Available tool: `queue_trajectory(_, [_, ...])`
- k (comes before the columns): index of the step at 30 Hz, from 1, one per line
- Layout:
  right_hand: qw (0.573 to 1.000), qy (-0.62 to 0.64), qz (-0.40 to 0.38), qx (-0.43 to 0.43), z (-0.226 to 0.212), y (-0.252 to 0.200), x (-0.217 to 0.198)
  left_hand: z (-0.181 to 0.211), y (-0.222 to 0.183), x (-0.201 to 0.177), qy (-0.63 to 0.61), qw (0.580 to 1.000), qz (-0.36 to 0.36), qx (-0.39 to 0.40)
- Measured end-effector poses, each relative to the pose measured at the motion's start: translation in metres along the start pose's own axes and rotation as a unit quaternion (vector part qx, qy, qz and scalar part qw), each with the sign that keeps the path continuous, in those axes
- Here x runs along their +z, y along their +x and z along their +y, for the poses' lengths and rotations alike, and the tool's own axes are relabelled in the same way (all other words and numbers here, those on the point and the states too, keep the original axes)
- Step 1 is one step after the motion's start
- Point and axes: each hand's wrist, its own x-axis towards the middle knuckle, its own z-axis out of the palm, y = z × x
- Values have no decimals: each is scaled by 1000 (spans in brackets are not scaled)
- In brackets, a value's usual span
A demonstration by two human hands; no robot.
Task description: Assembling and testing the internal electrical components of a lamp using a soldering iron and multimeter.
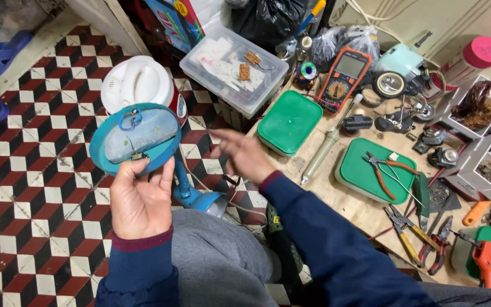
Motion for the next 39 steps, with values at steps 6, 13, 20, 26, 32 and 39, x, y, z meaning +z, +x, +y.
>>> queue_trajectory(6, [987, -65, 91, -111, -163, -44, -81, -7, 14, -8, -2, 1000, 2, -12])
queue_trajectory(13, [628, -646, 269, -340, -214, -33, -228, -18, 18, 0, 34, 998, -45, 3])
queue_trajectory(20, [614, -621, 369, -318, -182, -11, -337, -23, 3, 17, 75, 996, -34, -29])
queue_trajectory(26, [735, -443, 357, -369, -190, 5, -368, -29, -7, 34, 122, 990, -43, -50])
queue_trajectory(32, [684, -445, 331, -474, -201, 9, -369, -33, -15, 48, 132, 988, -34, -66])
queue_trajectory(39, [801, -391, 315, -326, -129, -72, -320, -40, 0, 23, 119, 988, -85, -53])
